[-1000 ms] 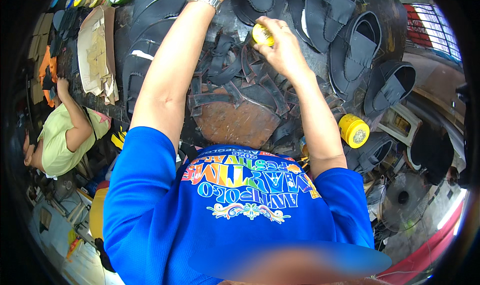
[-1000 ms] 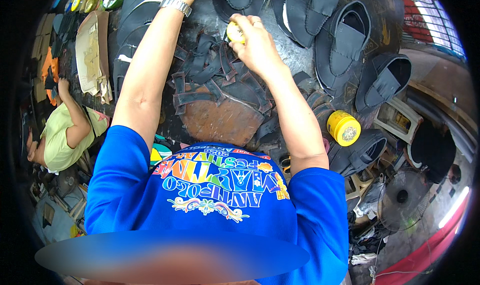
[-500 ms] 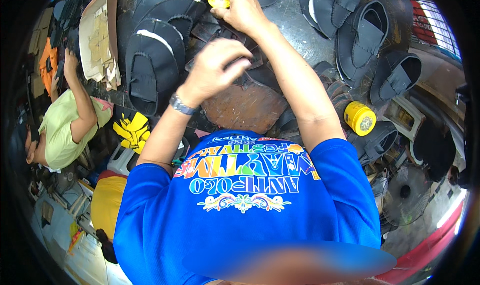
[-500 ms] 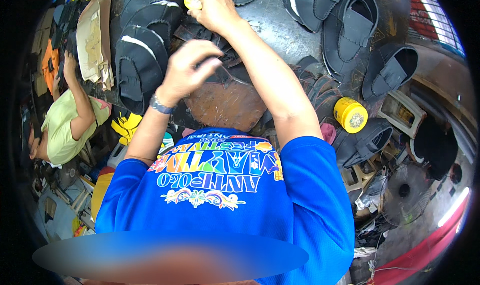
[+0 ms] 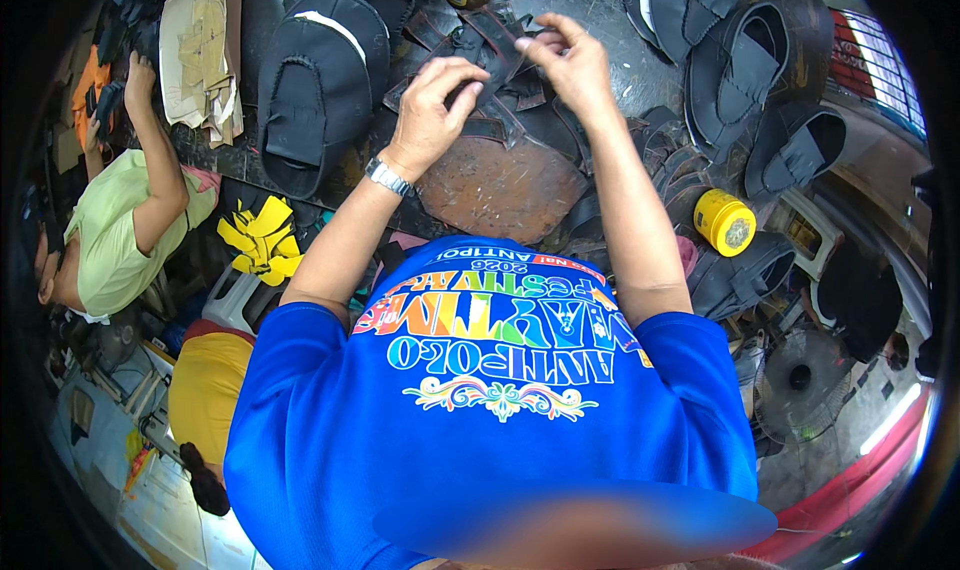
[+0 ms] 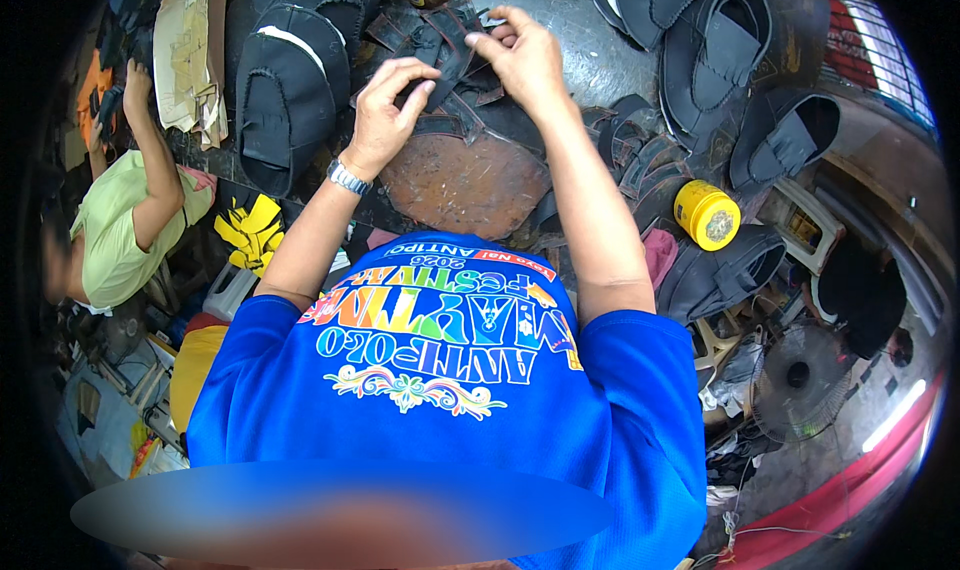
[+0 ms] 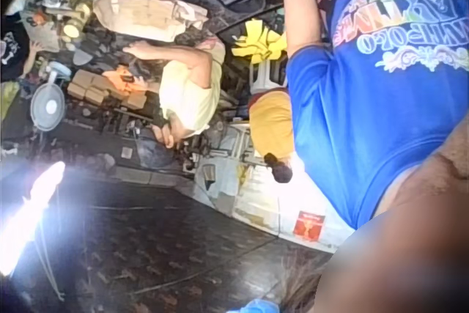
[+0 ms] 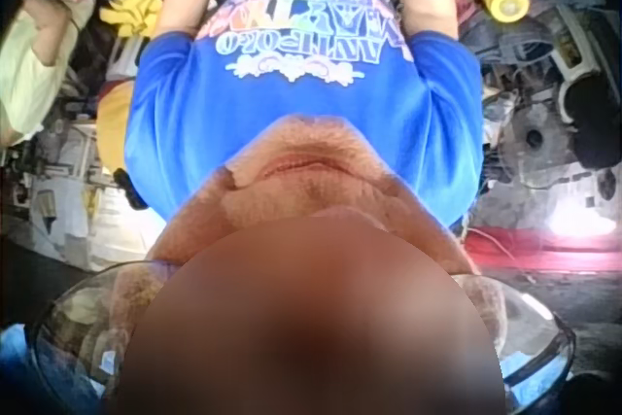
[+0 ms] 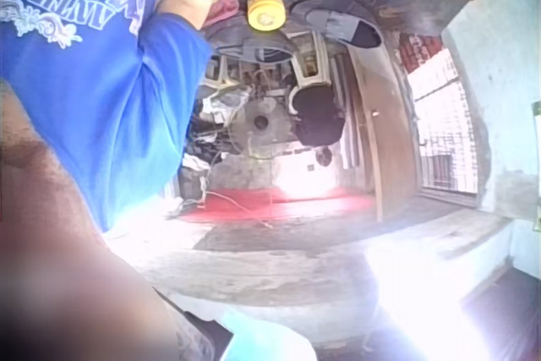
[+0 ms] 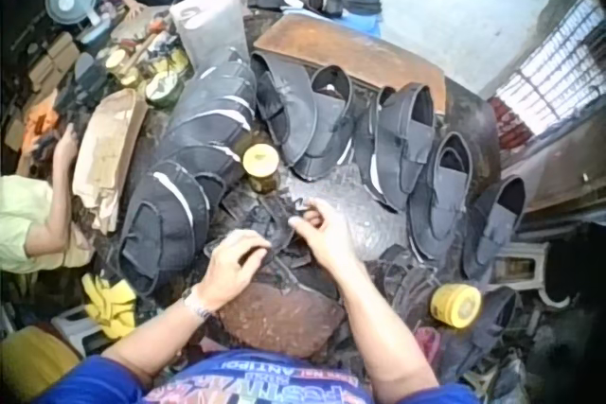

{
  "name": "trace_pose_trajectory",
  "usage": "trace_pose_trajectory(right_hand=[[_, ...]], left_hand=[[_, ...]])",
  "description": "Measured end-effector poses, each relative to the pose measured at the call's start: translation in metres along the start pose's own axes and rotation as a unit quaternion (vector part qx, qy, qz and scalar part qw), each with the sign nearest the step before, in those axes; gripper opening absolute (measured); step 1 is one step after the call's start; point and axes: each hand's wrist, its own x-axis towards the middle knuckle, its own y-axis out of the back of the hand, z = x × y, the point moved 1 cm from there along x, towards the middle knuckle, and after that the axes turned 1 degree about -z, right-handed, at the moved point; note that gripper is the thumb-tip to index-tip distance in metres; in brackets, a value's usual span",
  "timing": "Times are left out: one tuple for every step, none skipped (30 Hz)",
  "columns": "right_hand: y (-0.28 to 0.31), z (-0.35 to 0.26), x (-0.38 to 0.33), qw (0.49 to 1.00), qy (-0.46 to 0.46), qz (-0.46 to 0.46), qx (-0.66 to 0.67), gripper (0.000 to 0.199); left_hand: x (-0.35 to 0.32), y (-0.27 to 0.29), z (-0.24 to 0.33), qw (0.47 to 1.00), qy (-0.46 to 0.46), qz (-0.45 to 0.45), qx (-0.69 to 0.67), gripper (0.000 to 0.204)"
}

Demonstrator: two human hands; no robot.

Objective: The person handles a black sandal, opens it to inspect the interior, and compares it with another sandal. They then pick up and examine several small black strap pieces from the table, aligning and fitting them onto the sandal. The person continues to manipulate the straps and sandal components by hand.

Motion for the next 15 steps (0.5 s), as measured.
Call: trace_pose_trajectory(right_hand=[[-0.007,0.001,-0.007,1.0,0.001,-0.004,-0.001,0.042],[-0.013,0.002,-0.015,0.999,0.008,-0.03,0.016,0.039],[-0.018,0.002,-0.021,0.999,-0.007,-0.04,0.007,0.039],[-0.023,0.003,-0.026,0.999,-0.01,-0.043,-0.002,0.039],[-0.026,0.002,-0.03,0.998,-0.019,-0.051,-0.02,0.041],[-0.028,0.001,-0.032,0.998,-0.027,-0.055,-0.001,0.043],[-0.029,0.0,-0.034,0.998,-0.033,-0.056,0.016,0.044],[-0.028,-0.001,-0.036,0.997,-0.043,-0.059,0.03,0.046],[-0.027,-0.002,-0.036,0.997,-0.043,-0.06,0.028,0.046],[-0.026,-0.003,-0.038,0.996,-0.041,-0.067,0.037,0.046],[-0.025,-0.004,-0.039,0.995,-0.044,-0.077,0.045,0.045],[-0.025,-0.005,-0.04,0.995,-0.043,-0.078,0.052,0.044],[-0.025,-0.006,-0.043,0.994,-0.04,-0.085,0.057,0.039],[-0.025,-0.006,-0.044,0.995,-0.031,-0.065,0.063,0.038],[-0.025,-0.006,-0.047,0.996,-0.022,-0.044,0.068,0.036]], left_hand=[[0.001,0.0,-0.004,0.999,-0.013,-0.001,0.031,0.018],[0.002,0.0,-0.008,0.998,-0.026,-0.002,0.062,0.022],[0.003,-0.001,-0.012,0.995,-0.03,-0.029,0.086,0.025],[0.003,-0.003,-0.016,0.992,-0.035,-0.058,0.11,0.028],[0.002,-0.004,-0.019,0.986,-0.042,-0.086,0.134,0.031],[0.001,-0.004,-0.021,0.985,-0.035,-0.096,0.137,0.032],[0.0,-0.003,-0.024,0.984,-0.03,-0.108,0.141,0.034],[-0.001,-0.003,-0.025,0.982,-0.02,-0.122,0.145,0.036],[-0.002,-0.002,-0.025,0.982,-0.028,-0.118,0.148,0.035],[-0.004,-0.001,-0.024,0.981,-0.031,-0.117,0.151,0.034],[-0.003,0.0,-0.024,0.981,-0.035,-0.115,0.155,0.033],[-0.002,0.002,-0.022,0.983,-0.029,-0.104,0.152,0.032],[-0.002,0.003,-0.019,0.984,-0.024,-0.094,0.147,0.031],[0.0,0.004,-0.017,0.986,-0.014,-0.089,0.143,0.03],[0.003,0.004,-0.013,0.991,0.003,-0.052,0.126,0.027]])
